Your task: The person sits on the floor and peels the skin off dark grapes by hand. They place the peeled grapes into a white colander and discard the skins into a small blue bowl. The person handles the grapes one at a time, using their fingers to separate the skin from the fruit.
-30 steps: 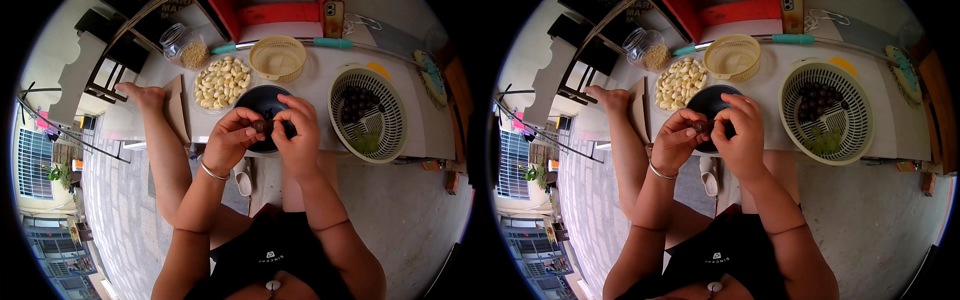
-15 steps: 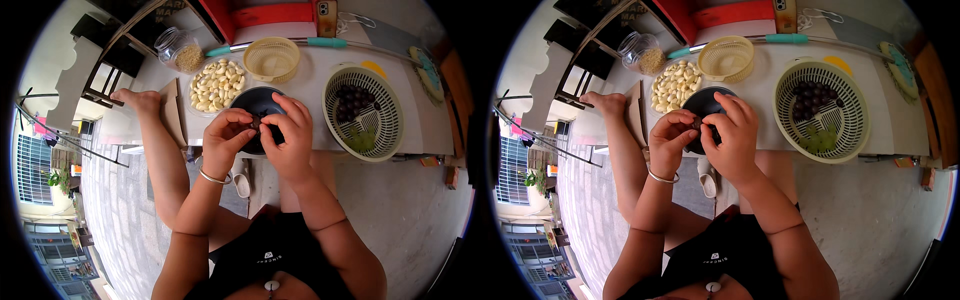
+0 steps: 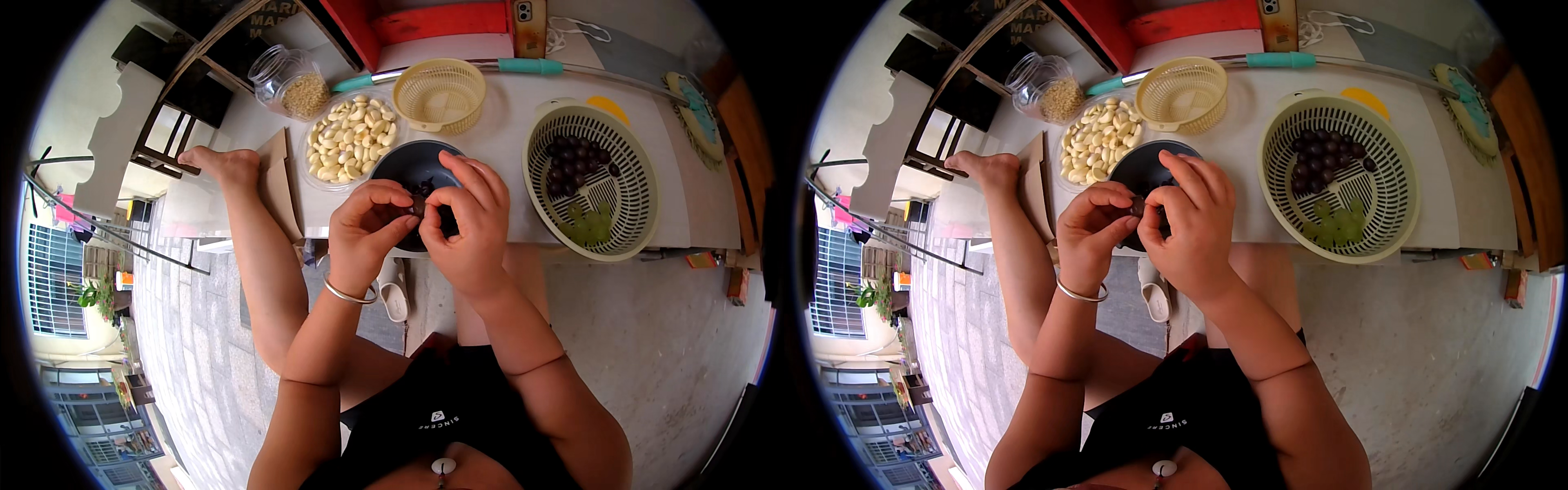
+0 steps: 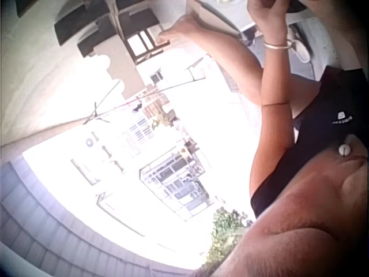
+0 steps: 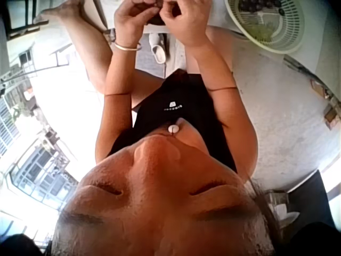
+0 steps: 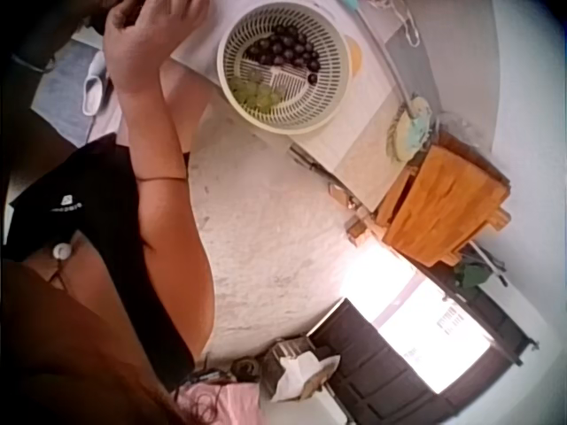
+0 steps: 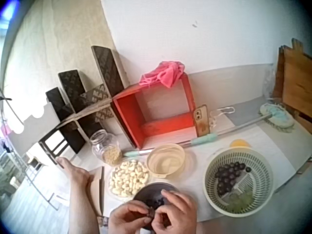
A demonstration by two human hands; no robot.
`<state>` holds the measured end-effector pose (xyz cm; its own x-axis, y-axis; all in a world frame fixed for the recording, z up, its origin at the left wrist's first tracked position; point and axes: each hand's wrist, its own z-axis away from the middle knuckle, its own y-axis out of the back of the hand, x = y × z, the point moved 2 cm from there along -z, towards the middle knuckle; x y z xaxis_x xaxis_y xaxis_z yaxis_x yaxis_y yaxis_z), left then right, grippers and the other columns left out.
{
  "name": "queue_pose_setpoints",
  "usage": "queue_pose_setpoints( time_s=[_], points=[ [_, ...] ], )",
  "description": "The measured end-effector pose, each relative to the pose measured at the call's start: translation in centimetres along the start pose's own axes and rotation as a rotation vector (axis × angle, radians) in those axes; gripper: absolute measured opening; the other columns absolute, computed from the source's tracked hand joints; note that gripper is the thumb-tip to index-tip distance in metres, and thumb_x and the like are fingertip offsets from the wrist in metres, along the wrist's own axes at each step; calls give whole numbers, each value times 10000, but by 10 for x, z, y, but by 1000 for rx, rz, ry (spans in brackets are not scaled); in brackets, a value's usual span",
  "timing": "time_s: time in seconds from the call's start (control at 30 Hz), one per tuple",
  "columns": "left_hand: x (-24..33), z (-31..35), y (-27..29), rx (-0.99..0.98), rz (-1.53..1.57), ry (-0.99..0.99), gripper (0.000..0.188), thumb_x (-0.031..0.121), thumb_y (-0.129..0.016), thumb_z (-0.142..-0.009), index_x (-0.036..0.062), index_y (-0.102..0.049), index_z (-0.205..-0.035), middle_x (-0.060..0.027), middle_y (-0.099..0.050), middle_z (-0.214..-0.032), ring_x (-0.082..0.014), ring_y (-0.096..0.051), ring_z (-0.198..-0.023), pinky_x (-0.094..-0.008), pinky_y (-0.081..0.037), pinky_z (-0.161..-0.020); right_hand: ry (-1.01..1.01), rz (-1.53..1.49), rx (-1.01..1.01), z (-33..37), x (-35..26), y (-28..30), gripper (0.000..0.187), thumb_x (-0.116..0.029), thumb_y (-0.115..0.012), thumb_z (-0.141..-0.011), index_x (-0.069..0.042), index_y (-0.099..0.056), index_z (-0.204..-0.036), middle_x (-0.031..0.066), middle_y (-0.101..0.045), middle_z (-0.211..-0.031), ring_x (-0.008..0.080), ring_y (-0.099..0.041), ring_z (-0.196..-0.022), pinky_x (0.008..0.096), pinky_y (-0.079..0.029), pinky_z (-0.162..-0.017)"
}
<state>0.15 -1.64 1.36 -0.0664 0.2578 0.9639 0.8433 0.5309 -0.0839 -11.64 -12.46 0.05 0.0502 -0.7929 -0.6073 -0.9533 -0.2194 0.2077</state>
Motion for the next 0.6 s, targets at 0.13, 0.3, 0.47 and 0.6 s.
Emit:
queue_pose_setpoints(
  time_s=[0.13,0.3,0.47,0.6],
  points=[
    [-10,-3,12,-118,449,211,262,-83,-701,-847,11,-638,-1084,-129,-631,-1143,-213,-654,-965,-345,-558,-878,-204,-195,-17,2,7,1,160,19,-714,-684,-59,-623,-790,141,-677,-1180,350,-605,-1103,453,-465,-938],
    [-15,-4,9,-119,793,350,236,-7,-659,-922,34,-624,-1151,-134,-675,-1098,-246,-687,-940,-365,-582,-864,-188,-179,-40,1,9,-1,154,23,-713,-685,-61,-626,-781,133,-687,-1128,338,-608,-1104,441,-477,-917],
    [-31,-1,23,-62,808,407,277,33,-693,-916,57,-639,-1187,-133,-666,-1163,-214,-641,-970,-377,-576,-894,-147,-101,-74,4,10,-3,156,7,-715,-683,-68,-623,-784,116,-687,-1119,339,-605,-1106,477,-456,-942],
    [-24,-5,19,7,820,373,208,-17,-662,-921,12,-674,-1126,-140,-712,-1097,-244,-708,-962,-379,-607,-868,-124,-24,-154,11,14,-9,153,-29,-719,-705,-63,-634,-828,127,-669,-1167,349,-571,-1162,504,-420,-990]
  ],
)
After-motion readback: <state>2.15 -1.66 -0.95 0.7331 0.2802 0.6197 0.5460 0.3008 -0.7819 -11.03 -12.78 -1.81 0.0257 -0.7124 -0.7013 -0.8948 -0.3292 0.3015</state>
